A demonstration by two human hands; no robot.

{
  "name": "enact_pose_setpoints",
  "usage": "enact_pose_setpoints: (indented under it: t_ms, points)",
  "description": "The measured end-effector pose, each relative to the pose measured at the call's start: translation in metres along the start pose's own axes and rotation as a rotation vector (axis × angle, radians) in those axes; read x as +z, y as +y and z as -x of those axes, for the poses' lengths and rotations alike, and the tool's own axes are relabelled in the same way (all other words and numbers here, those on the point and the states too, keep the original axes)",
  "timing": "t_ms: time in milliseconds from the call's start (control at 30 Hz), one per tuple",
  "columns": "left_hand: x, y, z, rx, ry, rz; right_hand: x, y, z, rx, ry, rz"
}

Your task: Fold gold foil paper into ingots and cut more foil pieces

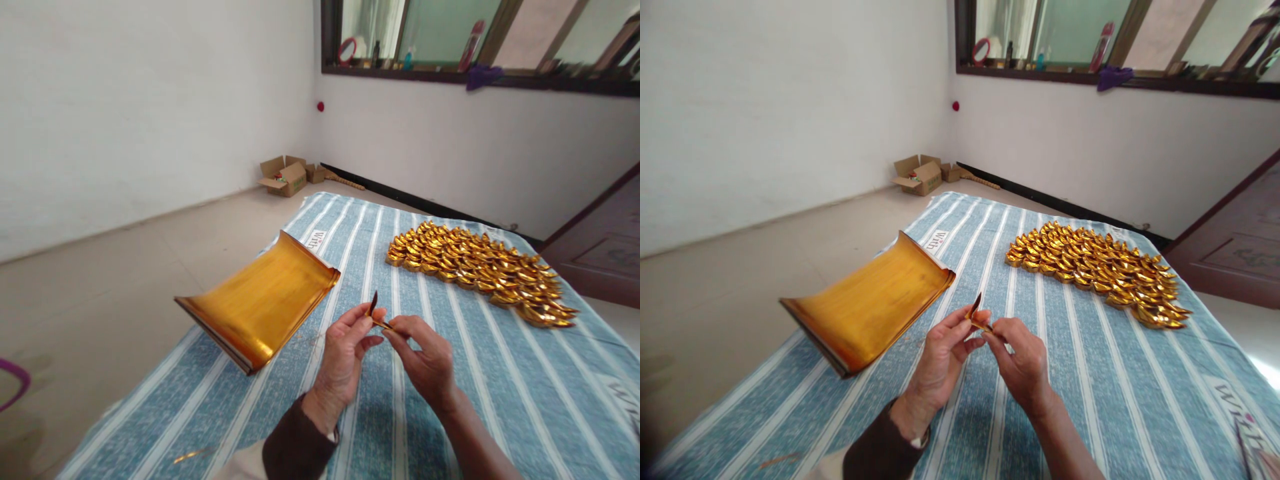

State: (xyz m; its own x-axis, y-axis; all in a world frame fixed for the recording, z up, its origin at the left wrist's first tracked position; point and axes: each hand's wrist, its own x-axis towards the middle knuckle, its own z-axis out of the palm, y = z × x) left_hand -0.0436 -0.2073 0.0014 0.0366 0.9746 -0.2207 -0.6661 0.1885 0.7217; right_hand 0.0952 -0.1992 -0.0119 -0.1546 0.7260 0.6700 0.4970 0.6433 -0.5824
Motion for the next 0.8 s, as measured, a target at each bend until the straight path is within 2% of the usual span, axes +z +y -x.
enact_pose_setpoints:
  t_ms: [800]
  points:
    - [0.0018, 0.0011, 0.0023, 0.007, -0.003, 0.013, -0.0006, 0.0019, 0.0014, 0.029, -0.006, -0.016]
